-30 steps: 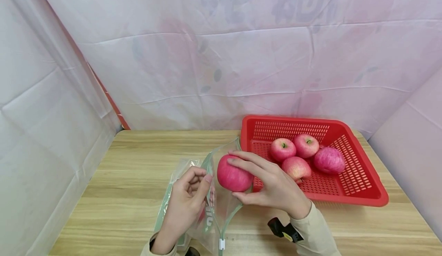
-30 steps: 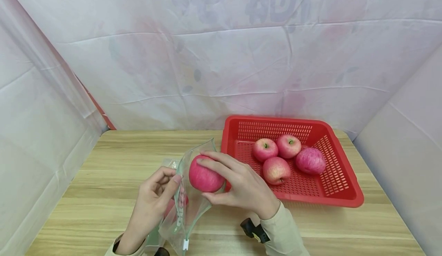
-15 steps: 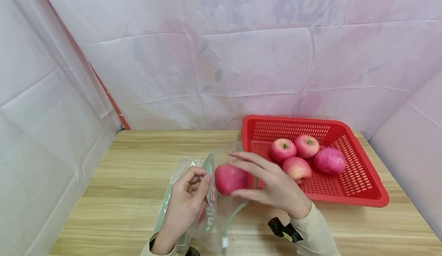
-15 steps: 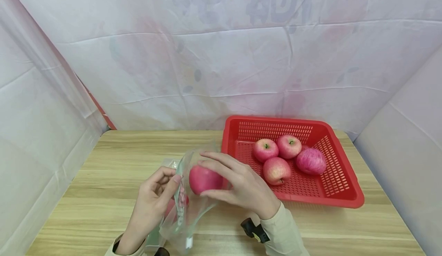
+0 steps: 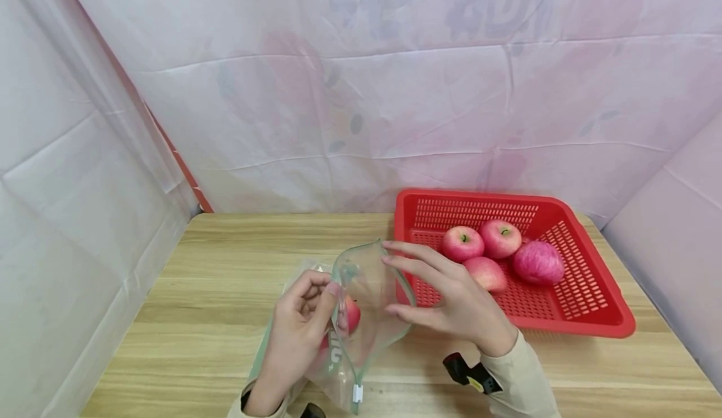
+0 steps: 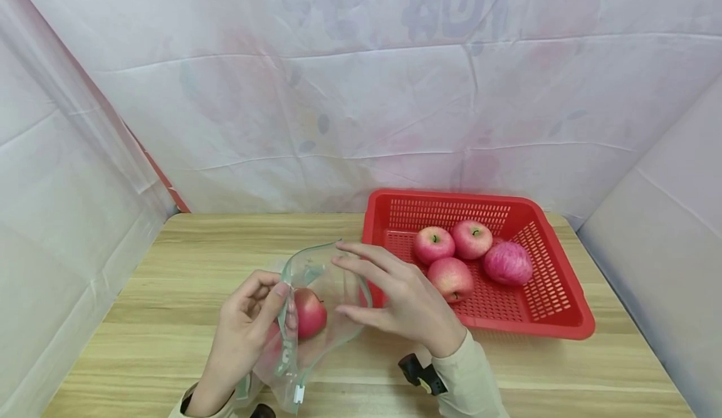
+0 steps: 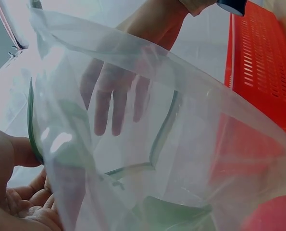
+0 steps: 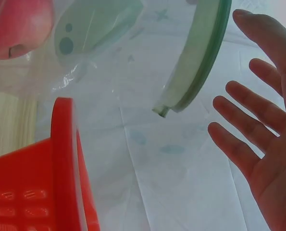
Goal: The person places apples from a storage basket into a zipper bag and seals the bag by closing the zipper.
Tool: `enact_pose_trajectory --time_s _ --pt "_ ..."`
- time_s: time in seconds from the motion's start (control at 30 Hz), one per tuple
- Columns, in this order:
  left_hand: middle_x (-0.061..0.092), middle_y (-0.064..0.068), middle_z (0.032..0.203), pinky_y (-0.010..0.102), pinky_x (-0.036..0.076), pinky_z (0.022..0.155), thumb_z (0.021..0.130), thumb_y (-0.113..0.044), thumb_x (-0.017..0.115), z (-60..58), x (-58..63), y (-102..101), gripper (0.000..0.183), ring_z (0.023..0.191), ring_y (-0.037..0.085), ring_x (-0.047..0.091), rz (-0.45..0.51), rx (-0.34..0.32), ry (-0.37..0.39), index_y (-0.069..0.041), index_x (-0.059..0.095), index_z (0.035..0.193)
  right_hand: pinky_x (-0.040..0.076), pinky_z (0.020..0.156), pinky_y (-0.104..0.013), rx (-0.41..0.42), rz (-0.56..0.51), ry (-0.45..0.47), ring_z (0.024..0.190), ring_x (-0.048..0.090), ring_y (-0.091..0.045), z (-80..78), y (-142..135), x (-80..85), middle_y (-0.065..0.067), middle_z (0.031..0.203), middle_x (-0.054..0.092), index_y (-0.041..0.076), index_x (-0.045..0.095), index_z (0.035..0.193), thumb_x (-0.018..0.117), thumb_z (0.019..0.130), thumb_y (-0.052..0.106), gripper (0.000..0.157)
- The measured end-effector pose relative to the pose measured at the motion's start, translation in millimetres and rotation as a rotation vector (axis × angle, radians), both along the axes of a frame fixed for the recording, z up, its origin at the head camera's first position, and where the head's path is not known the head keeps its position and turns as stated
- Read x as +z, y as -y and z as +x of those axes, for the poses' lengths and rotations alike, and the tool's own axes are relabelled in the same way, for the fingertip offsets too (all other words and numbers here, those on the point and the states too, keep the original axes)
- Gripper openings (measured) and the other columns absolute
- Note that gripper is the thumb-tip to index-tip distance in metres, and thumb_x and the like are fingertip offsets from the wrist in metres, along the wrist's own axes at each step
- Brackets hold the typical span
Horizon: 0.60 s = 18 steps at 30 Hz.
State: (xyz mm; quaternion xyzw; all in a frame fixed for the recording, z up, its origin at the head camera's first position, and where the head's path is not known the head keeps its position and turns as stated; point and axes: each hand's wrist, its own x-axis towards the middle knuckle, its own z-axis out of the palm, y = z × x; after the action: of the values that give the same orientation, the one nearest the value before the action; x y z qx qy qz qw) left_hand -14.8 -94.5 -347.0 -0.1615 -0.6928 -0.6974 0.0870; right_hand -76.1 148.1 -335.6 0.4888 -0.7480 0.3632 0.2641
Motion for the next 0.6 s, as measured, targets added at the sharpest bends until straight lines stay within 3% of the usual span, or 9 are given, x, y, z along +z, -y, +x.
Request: enact_pose_trajectory --time_s 0.33,0.6 --pt "0.060 0.013 0.075 0.024 0.052 0.046 0.105 0.000 0.052 -0.9 3.2 9 0.008 0.057 0.011 0.062 0.030 0.023 -0.021 0.006 0.058 0.105 0.044 0.108 -0.015 -0.047 0.004 -0.031 0.124 0.062 -0.020 -3.0 -6 3.6 -0.015 0.135 0.064 0.004 0.065 0.132 0.073 0.095 0.040 0.053" --pt "0.063 0.003 0.079 0.021 0.052 0.049 0.103 0.004 0.054 -3.1 4.0 17 0.008 0.060 0.007 0.061 -0.008 0.110 -0.065 0.006 0.061 0.103 0.043 0.111 -0.018 -0.062 0.001 0.009 0.128 0.059 -0.022 -4.4 -10 4.8 -0.017 0.135 0.064 0.003 0.064 0.132 0.071 0.096 0.041 0.053"
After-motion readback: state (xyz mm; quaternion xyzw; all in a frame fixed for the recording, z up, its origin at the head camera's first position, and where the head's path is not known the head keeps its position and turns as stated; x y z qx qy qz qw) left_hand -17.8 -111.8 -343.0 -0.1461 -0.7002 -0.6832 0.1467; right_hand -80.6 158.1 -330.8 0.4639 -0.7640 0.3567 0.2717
